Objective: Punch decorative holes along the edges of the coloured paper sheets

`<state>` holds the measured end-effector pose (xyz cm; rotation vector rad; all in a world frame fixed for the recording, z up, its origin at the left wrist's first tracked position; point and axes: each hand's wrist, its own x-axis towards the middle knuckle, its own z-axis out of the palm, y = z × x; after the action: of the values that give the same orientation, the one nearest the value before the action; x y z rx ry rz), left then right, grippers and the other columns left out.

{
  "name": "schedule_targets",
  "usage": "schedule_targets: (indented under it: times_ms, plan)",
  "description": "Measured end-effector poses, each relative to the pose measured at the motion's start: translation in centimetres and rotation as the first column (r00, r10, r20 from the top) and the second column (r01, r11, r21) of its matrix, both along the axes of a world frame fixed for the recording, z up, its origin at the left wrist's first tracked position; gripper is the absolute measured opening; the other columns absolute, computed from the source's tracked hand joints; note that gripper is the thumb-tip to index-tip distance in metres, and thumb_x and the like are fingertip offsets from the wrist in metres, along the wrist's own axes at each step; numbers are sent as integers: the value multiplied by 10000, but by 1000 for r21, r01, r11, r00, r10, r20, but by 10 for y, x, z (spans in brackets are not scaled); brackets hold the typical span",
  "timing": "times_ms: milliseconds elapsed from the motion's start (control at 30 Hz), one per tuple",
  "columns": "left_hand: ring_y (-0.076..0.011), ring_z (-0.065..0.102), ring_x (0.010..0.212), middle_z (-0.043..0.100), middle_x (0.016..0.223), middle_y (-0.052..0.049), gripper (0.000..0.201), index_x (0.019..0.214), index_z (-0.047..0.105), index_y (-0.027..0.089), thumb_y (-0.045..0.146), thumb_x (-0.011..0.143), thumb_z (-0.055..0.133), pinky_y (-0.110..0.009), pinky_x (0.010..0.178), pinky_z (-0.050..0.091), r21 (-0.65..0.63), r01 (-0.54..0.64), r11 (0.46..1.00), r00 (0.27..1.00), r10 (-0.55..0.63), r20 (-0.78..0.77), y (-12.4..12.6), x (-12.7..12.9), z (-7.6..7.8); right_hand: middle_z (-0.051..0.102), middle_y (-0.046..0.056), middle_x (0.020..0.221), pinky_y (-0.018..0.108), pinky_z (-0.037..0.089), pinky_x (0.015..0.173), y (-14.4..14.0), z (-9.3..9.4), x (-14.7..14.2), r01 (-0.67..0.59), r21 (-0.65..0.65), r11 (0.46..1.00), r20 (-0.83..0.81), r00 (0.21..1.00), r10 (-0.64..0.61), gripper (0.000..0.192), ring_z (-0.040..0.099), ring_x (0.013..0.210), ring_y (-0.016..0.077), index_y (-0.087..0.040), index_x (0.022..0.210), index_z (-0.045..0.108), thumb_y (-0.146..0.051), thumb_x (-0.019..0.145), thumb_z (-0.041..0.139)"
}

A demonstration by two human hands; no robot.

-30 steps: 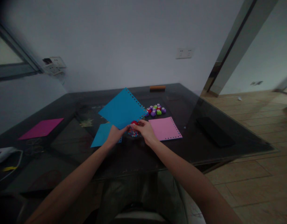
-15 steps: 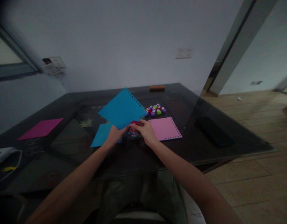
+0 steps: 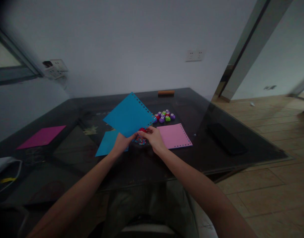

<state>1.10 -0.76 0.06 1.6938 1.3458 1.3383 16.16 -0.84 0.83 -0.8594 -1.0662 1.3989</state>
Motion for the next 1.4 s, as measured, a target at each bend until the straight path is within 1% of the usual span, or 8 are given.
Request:
schedule_targets:
  times_ms: [333, 533, 733, 833, 967, 1100, 1267, 1400]
  plan:
    - [-238, 654, 913, 702, 1021, -117, 303, 977, 644, 123, 314, 741, 651, -401, 915, 472, 30, 7, 1000, 1000, -6, -17, 0, 0, 1, 683, 20, 755, 346, 488, 727, 1, -2, 0, 4, 33, 999, 1, 1000, -4, 265, 610, 702, 174, -197, 741, 663, -301, 538, 798]
    - [-236, 662, 873, 710, 993, -113, 294, 968, 650, 134, 318, 739, 653, -410, 883, 492, 6, 6, 1000, 999, -6, -34, 2, -1, -1, 687, 20, 764, 347, 485, 743, 2, -3, 0, 14, 44, 999, 10, 1000, -15, 267, 610, 714, 171, -197, 744, 667, -292, 533, 799]
    - [-243, 639, 973, 685, 1074, -111, 308, 996, 649, 149, 342, 756, 640, -423, 933, 459, 52, 41, 998, 998, -39, -42, 2, -2, -4, 693, 26, 785, 353, 479, 771, 2, -3, 2, 15, 75, 997, 13, 1000, -16, 269, 614, 743, 178, -197, 741, 671, -302, 530, 799]
    - [-237, 642, 968, 687, 1070, -106, 295, 985, 653, 153, 347, 764, 631, -415, 938, 457, 58, 61, 996, 998, -59, -34, 2, -2, -5, 700, 31, 813, 360, 477, 789, 3, -5, 2, 7, 82, 997, 12, 1000, -8, 286, 618, 767, 186, -198, 753, 670, -321, 529, 799]
    - [-241, 650, 935, 709, 994, -103, 309, 969, 655, 143, 361, 750, 644, -413, 922, 467, 30, 43, 999, 998, -42, -39, 3, -1, -6, 704, 33, 816, 363, 478, 795, 5, -6, 1, 2, 75, 997, 22, 1000, -4, 303, 621, 773, 189, -196, 755, 669, -339, 522, 800]
    - [-247, 614, 1035, 695, 1043, -99, 344, 1017, 644, 151, 367, 748, 642, -420, 960, 438, 52, 38, 998, 998, -35, -49, 2, -1, -6, 707, 31, 829, 363, 469, 821, 5, -7, 0, 2, 74, 997, 14, 1000, -3, 304, 623, 788, 188, -199, 757, 674, -334, 517, 801]
    - [-248, 621, 1027, 677, 1087, -117, 328, 1011, 647, 148, 346, 750, 640, -414, 948, 445, 24, 20, 1000, 999, -19, -43, 0, 0, -4, 705, 43, 862, 366, 459, 833, 8, -8, 0, -12, 56, 998, 37, 999, 10, 315, 628, 824, 196, -196, 776, 677, -348, 525, 794]
    - [-247, 638, 982, 708, 991, -101, 263, 952, 662, 151, 327, 759, 631, -401, 914, 468, 2, 7, 1000, 999, -7, -47, 2, 0, -4, 695, 35, 793, 360, 464, 813, 10, -11, 0, -12, 36, 999, 55, 998, 10, 304, 625, 782, 187, -186, 739, 663, -344, 518, 798]
